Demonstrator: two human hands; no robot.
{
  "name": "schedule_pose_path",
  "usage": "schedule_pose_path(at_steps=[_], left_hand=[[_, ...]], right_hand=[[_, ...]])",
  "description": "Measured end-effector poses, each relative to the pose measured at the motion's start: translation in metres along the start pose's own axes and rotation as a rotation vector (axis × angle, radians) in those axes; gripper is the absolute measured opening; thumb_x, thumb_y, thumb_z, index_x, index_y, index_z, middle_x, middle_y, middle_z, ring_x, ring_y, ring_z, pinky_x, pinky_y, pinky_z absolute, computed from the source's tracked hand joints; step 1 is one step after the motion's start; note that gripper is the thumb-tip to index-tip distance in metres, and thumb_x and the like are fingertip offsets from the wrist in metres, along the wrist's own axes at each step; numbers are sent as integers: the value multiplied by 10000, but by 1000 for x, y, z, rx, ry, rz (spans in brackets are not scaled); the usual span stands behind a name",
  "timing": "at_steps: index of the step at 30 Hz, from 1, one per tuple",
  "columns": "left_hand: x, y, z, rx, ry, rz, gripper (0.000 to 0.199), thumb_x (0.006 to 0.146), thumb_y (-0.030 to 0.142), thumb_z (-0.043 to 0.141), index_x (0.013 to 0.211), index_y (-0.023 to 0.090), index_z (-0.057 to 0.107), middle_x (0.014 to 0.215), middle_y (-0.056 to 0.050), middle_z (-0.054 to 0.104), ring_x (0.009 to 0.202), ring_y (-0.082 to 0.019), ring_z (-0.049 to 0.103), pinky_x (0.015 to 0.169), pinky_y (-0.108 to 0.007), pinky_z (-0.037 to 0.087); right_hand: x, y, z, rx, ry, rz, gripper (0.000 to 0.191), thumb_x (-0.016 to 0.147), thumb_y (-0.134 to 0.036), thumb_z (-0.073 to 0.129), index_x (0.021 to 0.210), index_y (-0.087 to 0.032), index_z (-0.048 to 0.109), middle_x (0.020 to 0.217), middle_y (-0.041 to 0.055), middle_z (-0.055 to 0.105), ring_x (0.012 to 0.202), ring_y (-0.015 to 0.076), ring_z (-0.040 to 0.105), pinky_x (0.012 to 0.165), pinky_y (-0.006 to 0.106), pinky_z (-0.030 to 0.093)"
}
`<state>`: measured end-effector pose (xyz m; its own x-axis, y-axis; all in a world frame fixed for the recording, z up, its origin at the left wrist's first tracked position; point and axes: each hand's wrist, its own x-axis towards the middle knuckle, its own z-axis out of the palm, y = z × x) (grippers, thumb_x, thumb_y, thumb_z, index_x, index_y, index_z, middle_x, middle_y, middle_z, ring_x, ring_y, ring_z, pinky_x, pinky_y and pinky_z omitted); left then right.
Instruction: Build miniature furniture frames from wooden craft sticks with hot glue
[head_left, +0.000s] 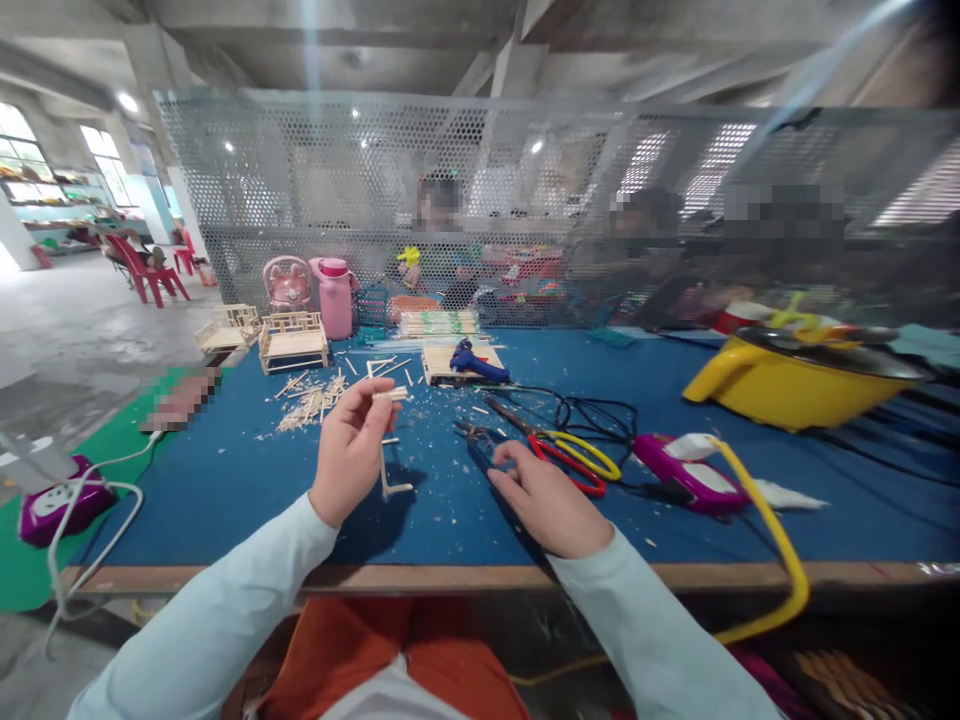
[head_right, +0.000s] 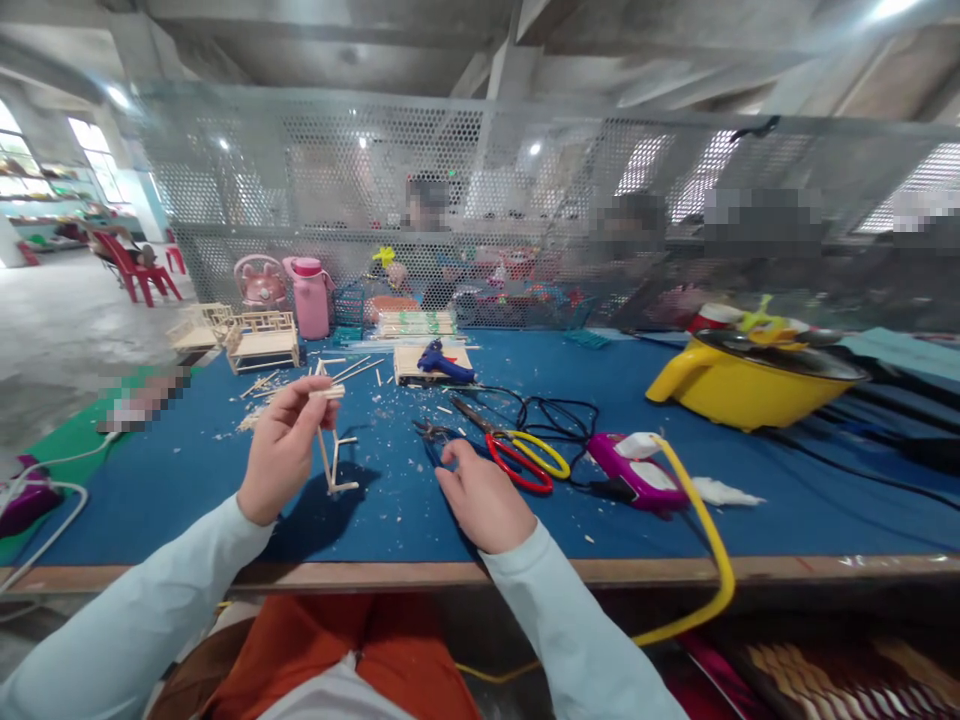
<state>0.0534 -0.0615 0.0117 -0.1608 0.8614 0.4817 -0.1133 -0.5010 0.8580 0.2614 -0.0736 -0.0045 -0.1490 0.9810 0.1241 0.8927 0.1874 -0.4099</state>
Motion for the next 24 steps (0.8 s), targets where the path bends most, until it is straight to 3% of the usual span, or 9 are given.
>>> schedule_pose_path(at_steps=[4,8,12,14,18,20,24], left_hand=[[1,-1,0,44,2,25,225,758,304,593,941,176,566,631,26,537,573,-88,498,541,-198,414],[1,-2,-1,77,2,23,222,765,301,586,945,172,564,633,22,541,597,-94,512,550,-200,415],[-4,1,-3,80,34,16,206,771,314,580,916,169,563,683,1,579,635,-104,548,598,-211,442],[-9,2,-5,33,59,-5,210,760,325,593,897,169,561,728,-12,603,637,-105,556,612,-217,451],[-20,2,-9,-107,88,-69,187,772,344,577,851,174,568,744,-6,593,630,-97,551,601,-208,449],[-25,1,-10,-127,96,-89,173,782,339,568,844,177,573,733,3,580,617,-88,539,592,-198,443],[-31,2,-10,-109,100,-98,161,787,318,569,861,175,576,744,-2,579,635,-86,532,606,-190,442]], right_hand=[[-3,-2,12,119,-25,-89,202,801,-263,413,984,-178,421,496,-77,409,496,146,470,522,240,317],[-7,-17,29,39,-37,-152,244,794,-209,426,1034,-181,452,540,-56,456,536,145,488,535,236,301],[-8,-26,27,51,-119,-207,321,811,-270,459,1120,-185,452,583,-39,528,590,150,533,554,233,326],[-3,-22,20,26,-87,-141,312,835,-345,440,1103,-190,483,643,-11,580,626,158,556,576,240,349],[19,6,4,-286,186,53,303,845,-390,417,940,-141,562,870,121,617,812,217,564,693,288,379],[31,21,-2,-382,151,124,315,818,-412,459,897,-126,566,895,150,608,838,231,565,709,293,386],[41,34,-9,-323,17,114,235,787,-378,505,868,-160,544,837,93,630,736,182,577,622,247,381]])
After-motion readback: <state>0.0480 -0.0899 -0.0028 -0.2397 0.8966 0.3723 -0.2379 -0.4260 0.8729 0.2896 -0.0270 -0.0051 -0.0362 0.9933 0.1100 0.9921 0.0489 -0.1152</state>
